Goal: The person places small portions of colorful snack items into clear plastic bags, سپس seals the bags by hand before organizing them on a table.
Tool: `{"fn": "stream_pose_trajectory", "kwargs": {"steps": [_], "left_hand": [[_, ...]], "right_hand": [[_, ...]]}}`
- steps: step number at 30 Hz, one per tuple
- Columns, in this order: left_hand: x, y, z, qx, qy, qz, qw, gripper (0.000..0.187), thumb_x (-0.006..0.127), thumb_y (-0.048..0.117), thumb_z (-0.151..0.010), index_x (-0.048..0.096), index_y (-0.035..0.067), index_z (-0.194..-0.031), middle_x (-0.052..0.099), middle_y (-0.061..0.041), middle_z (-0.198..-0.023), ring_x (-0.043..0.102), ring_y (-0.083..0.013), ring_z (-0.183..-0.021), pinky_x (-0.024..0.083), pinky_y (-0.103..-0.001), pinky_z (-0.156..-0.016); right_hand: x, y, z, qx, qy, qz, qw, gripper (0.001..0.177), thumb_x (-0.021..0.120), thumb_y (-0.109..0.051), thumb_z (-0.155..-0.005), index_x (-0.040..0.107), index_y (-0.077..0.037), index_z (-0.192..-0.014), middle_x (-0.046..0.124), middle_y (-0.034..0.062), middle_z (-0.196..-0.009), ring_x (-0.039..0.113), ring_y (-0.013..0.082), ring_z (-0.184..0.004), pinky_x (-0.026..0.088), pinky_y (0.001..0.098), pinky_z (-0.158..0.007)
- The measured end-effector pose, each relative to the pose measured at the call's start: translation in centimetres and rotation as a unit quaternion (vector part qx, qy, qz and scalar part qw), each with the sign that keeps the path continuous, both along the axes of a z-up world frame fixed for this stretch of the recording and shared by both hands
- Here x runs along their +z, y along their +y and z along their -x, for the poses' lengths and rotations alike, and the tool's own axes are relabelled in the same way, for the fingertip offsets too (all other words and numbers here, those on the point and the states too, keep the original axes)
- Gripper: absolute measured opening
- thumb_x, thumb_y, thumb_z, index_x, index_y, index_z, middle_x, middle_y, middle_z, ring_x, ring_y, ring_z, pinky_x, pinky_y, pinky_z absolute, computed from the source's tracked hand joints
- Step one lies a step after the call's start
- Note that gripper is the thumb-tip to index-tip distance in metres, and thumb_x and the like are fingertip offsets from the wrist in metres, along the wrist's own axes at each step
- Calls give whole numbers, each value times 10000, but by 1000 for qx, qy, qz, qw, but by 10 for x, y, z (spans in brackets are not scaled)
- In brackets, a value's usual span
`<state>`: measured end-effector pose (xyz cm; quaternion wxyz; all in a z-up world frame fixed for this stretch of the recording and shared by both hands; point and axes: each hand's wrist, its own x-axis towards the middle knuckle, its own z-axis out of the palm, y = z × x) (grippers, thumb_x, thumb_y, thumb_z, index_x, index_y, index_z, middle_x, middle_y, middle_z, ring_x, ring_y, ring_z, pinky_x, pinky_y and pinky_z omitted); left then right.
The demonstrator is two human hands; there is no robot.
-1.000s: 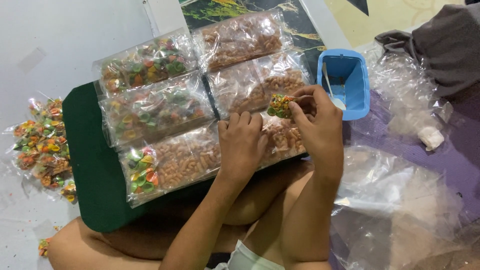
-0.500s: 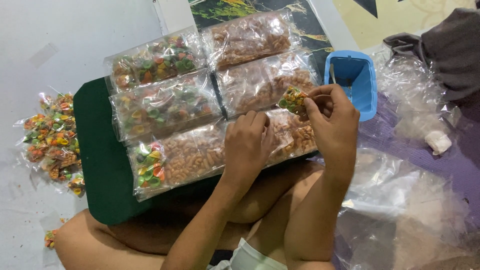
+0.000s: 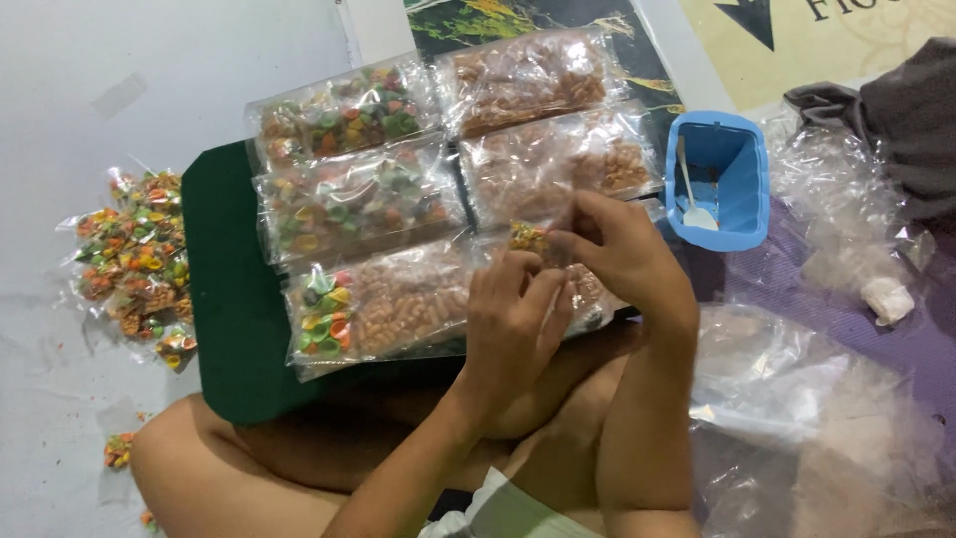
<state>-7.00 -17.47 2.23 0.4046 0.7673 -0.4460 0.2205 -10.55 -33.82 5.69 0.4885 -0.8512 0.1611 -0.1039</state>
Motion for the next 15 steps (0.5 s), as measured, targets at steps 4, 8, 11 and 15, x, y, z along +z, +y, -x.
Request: {"fn": "stream_pose_trajectory", "kwargs": {"steps": [4,8,11,15], "left_hand": [[-7,7,0,-37,-34,26,998,72,701,207,-934,680,143,-908,513,-10,-912,551,-211,-710,422,-360,-679],[-15,11,0,-66,-69,37,995,74,696,230,-927,678,163,-902,547,-15,-972,567,-202,-747,442,-357,-730],[16,19,9,-92,-64,39,993,79,682,163,-944,624,111,-931,521,-83,-990,566,-281,-770,444,-380,-766],[34,26,15,-64,-38,54,996,190,705,263,-941,627,94,-977,562,-151,-1085,603,-357,-924,454,-460,-865]], "right_hand": [[-1,15,-14,63,-9,-43,997,85,762,-73,-904,730,-47,-979,722,135,-738,673,200,-730,569,399,-711],[-11,20,-32,113,12,-136,984,118,766,-128,-916,697,-87,-1002,756,87,-827,687,171,-762,597,374,-772],[-13,19,-47,153,53,-81,984,171,749,-242,-937,664,-121,-1024,789,133,-879,735,219,-803,585,402,-782],[5,38,-67,187,82,-190,960,186,756,-221,-939,674,-89,-1041,766,83,-854,706,155,-754,593,305,-713]]}}
